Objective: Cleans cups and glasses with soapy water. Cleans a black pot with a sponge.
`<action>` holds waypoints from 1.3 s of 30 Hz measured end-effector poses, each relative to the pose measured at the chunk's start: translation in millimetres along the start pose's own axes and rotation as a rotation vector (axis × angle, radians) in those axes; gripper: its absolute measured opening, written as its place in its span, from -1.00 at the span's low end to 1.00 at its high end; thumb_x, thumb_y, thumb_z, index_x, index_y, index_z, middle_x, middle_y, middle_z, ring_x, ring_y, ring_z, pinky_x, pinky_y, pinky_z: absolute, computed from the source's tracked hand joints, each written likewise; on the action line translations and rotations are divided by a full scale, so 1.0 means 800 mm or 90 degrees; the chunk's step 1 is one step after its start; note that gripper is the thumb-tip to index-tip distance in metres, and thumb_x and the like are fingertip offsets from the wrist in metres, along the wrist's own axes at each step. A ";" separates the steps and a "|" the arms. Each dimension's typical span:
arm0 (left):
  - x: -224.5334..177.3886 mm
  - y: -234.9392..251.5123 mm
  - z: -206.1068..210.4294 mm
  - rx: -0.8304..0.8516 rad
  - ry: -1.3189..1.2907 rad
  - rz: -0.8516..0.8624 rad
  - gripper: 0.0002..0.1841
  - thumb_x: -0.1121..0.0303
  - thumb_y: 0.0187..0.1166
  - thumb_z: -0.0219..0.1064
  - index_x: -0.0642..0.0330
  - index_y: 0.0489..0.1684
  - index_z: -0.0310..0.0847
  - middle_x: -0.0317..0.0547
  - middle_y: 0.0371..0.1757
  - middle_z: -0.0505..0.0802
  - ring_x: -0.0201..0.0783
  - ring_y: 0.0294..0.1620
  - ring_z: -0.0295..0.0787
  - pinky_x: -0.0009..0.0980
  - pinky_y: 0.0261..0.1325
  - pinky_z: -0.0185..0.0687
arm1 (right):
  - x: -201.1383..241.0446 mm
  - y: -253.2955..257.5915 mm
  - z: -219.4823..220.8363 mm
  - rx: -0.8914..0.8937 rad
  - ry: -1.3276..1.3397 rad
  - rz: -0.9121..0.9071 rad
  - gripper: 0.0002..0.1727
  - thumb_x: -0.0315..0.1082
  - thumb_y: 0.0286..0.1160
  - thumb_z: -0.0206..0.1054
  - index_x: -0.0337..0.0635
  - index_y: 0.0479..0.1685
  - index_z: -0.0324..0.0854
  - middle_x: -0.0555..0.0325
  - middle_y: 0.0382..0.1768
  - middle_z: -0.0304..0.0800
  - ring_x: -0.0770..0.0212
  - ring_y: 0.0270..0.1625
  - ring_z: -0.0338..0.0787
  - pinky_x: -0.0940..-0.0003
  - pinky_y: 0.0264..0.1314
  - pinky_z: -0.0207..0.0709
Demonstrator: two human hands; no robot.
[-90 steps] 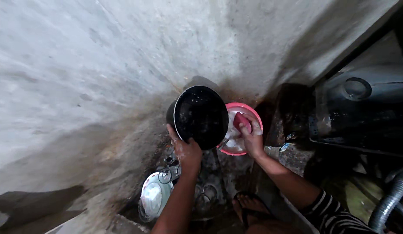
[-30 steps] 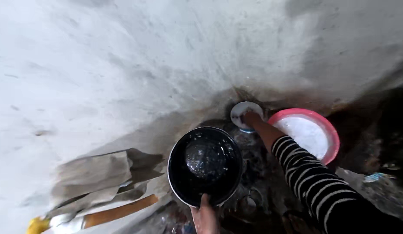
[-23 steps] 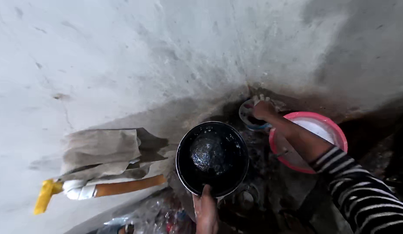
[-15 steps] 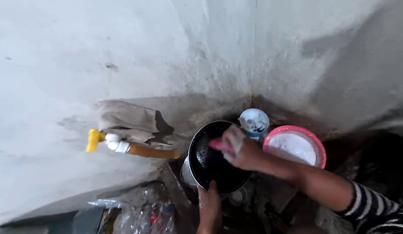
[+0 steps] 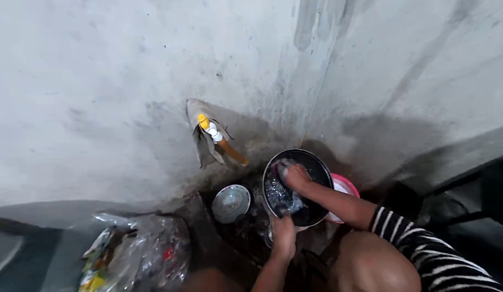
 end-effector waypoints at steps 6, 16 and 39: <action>-0.004 0.001 0.004 -0.005 0.001 0.038 -0.05 0.42 0.69 0.25 -0.38 0.95 -0.43 0.21 0.73 0.40 0.20 0.42 0.68 0.27 0.14 0.77 | 0.019 -0.053 -0.007 0.105 -0.018 -0.032 -0.62 -0.22 0.74 0.14 -0.27 0.26 0.70 -0.31 0.22 0.78 -0.38 0.31 0.75 -0.44 0.32 0.56; -0.012 -0.012 -0.002 -0.024 0.065 0.081 0.06 0.50 0.62 0.26 -0.41 0.94 -0.57 0.19 0.78 0.33 0.20 0.40 0.70 0.22 0.20 0.75 | -0.018 -0.037 -0.018 0.001 -0.013 0.055 -0.58 -0.09 0.74 0.16 -0.13 0.30 0.74 -0.21 0.25 0.82 -0.29 0.33 0.77 -0.35 0.37 0.57; -0.013 -0.020 -0.012 0.006 0.143 0.086 -0.05 0.41 0.68 0.23 -0.35 0.96 -0.42 0.14 0.68 0.50 0.10 0.38 0.72 0.14 0.26 0.72 | 0.007 -0.017 -0.018 -0.085 0.088 0.060 -0.62 -0.16 0.63 0.30 -0.26 0.18 0.75 -0.20 0.23 0.76 -0.19 0.30 0.77 -0.17 0.39 0.62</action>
Point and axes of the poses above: each hand's wrist, its own y-axis towards the middle knuckle, its own z-axis out of the palm, x = y × z, the point moved 5 cm from there along y, towards the middle knuckle
